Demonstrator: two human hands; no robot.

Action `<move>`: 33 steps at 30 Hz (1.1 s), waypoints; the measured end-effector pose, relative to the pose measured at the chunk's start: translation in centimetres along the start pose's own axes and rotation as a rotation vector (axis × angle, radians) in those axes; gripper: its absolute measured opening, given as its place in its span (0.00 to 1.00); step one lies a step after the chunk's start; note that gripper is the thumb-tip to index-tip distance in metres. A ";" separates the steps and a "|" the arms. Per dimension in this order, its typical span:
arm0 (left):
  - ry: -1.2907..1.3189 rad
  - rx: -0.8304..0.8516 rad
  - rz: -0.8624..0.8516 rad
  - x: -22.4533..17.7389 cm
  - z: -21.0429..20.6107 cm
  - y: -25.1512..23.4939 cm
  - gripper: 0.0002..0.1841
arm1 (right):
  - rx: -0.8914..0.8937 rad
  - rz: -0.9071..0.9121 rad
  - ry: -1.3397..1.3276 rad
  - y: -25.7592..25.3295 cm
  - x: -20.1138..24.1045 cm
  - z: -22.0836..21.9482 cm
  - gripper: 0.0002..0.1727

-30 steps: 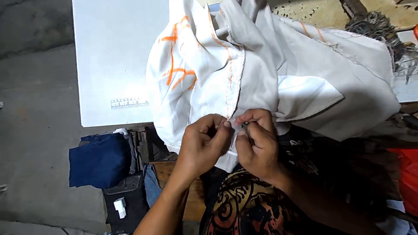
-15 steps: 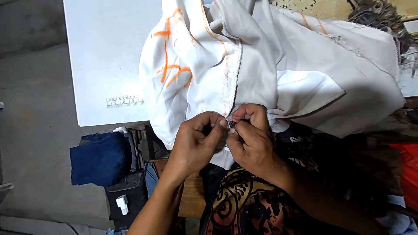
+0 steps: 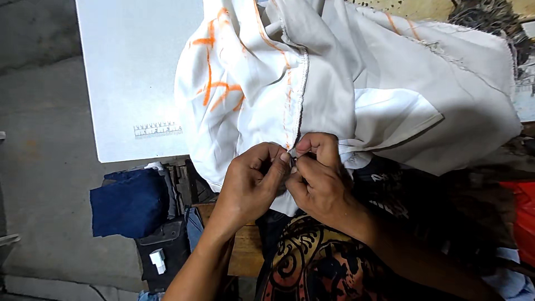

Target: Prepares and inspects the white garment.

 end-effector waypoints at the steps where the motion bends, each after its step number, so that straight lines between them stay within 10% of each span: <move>1: -0.012 0.014 0.002 0.0 0.0 0.0 0.06 | 0.021 0.003 -0.013 0.0 -0.1 0.1 0.15; 24: -0.319 -0.202 -0.150 -1.9 -0.3 -2.3 0.10 | 0.136 -0.080 0.111 -6.2 -1.1 6.2 0.11; 33: -0.461 -0.358 -0.141 -2.3 -3.7 -0.3 0.09 | -0.094 0.012 -0.056 -3.8 0.1 5.7 0.11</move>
Point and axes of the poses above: each hand's wrist, its own y-axis away from the middle knuckle, its own z-axis out of the back of the hand, x = y × z, the point moved 4 cm from there along -y, towards the middle knuckle, and after that the axes turned 5 degrees about x, right-handed, at the moved point
